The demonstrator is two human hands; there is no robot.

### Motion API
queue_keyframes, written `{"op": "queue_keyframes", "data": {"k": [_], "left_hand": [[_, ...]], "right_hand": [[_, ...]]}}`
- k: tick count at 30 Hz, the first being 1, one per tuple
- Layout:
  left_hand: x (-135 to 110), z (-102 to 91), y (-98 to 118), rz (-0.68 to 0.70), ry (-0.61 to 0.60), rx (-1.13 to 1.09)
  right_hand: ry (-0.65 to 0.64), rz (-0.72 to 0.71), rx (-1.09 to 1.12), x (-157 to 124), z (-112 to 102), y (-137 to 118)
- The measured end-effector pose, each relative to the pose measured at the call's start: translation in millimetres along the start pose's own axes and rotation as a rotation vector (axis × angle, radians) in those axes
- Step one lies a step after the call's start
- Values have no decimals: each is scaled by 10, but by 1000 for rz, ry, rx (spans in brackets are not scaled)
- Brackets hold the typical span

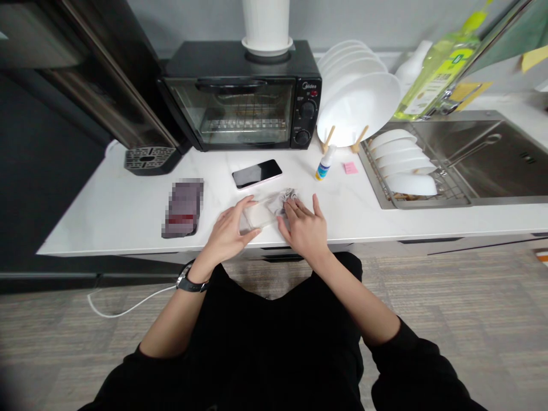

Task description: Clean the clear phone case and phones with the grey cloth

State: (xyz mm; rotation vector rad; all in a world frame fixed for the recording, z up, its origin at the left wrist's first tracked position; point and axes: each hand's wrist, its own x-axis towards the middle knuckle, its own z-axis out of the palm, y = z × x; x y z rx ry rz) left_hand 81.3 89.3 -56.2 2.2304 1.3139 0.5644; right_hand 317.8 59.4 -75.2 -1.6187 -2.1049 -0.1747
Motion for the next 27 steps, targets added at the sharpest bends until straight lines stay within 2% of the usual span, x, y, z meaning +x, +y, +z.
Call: {"op": "queue_keyframes", "data": {"k": [6,10,14,19,23,25,27], "left_hand": [[1,-2,-26,0,1,-11],[-3,-10,-49,8,2,-11],[-6,-12,-32,8,17,-26],[-7,9,-28,22,45,-12],[-6,13,-37,26,33,-2],[-5,8,-30,22,24,7],[-6,3,-21,22,19,14]], "right_hand": [[-48,8,6,260,198,-529],[-82,-107,112,167,157,-733],[-98,-168,195,-46,6,-634],[-105,-119,154,-141,-126,-279],[-48,-41,38,-85,-117,-5],[-41,-24,1,-33,-75,28],[-56,-19,-16,37,-11,-43]]}}
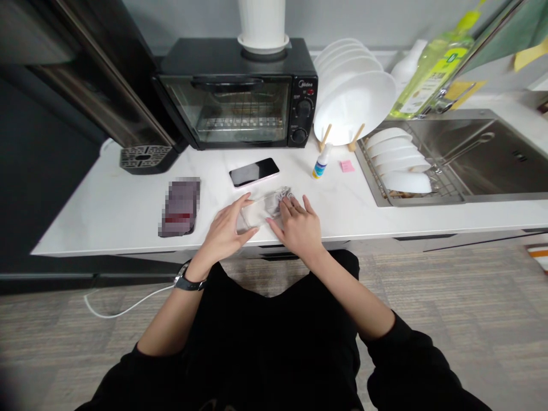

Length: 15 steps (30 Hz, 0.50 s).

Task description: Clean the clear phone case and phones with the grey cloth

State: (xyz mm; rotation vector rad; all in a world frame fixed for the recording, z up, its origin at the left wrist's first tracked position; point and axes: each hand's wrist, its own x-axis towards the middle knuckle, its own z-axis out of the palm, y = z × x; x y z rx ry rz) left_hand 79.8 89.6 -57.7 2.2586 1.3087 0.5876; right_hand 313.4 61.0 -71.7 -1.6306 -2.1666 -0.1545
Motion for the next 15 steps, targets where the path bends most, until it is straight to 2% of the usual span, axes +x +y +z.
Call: {"op": "queue_keyframes", "data": {"k": [4,7,9,12,15], "left_hand": [[-4,2,-13,6,-10,10],[-12,12,-55,35,-6,10],[-16,19,-76,51,4,-5],[-14,26,-72,24,13,-27],[-7,32,-42,3,18,-28]], "right_hand": [[-30,16,34,161,113,-381],[-57,-78,136,172,125,-678],[-61,-119,200,95,95,-774],[-33,-121,243,-90,26,-720],[-10,-124,203,-236,-34,-500]]}}
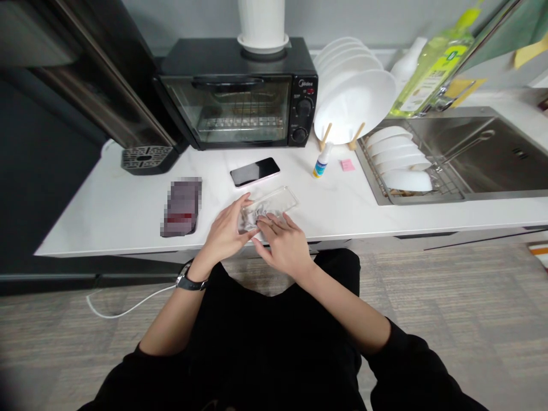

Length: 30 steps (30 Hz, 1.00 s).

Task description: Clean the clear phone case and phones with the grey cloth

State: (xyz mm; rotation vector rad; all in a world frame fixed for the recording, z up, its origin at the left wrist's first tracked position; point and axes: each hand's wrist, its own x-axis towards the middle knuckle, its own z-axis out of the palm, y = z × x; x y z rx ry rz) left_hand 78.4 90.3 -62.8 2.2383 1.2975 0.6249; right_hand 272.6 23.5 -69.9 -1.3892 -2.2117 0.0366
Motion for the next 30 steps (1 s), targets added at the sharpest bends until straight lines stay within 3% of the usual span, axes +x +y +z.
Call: {"op": "queue_keyframes", "data": {"k": [3,7,9,12,16,20,24,26,30], "left_hand": [[3,7,17,0,5,7],[4,11,15,5,-10,13],[7,7,11,2,-13,16],[10,0,-5,-6,-18,16],[7,4,-33,22,-8,-19],[11,24,-19,-4,19,-42],[13,32,4,28,33,-17],[12,29,-2,26,27,-8],[8,20,-29,24,12,-23]], "right_hand": [[24,52,-93,-51,-65,264],[52,175,-174,91,-11,480],[51,202,-165,215,81,401],[34,159,-112,353,222,77],[-19,18,1,264,227,-222],[-21,-3,36,65,48,99],[11,158,-109,144,-19,449],[-6,155,-111,233,45,396],[-63,-25,27,241,157,69]]}}
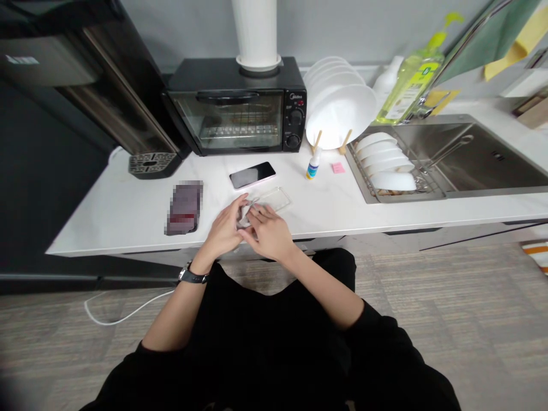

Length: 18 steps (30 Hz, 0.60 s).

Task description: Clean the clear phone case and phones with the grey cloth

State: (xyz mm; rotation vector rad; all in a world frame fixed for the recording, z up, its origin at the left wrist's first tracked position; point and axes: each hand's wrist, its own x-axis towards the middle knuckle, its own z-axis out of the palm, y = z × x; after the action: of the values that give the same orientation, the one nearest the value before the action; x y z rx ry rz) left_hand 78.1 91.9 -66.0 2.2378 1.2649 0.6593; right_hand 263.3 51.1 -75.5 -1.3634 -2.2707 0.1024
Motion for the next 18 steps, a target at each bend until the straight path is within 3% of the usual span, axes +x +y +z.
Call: {"op": "queue_keyframes", "data": {"k": [4,8,10,15,18], "left_hand": [[-1,-4,4,3,3,22],[1,-2,14,24,16,46],[1,-2,7,25,20,47],[-1,-9,-17,20,-4,22],[-4,-3,-16,15,-5,37]], "right_hand": [[-8,-47,52,-161,-124,61],[21,107,-79,-149,-258,407],[31,145,-122,-76,-238,450],[-31,-45,35,29,-108,102],[-57,0,135,37,-117,12]]}}
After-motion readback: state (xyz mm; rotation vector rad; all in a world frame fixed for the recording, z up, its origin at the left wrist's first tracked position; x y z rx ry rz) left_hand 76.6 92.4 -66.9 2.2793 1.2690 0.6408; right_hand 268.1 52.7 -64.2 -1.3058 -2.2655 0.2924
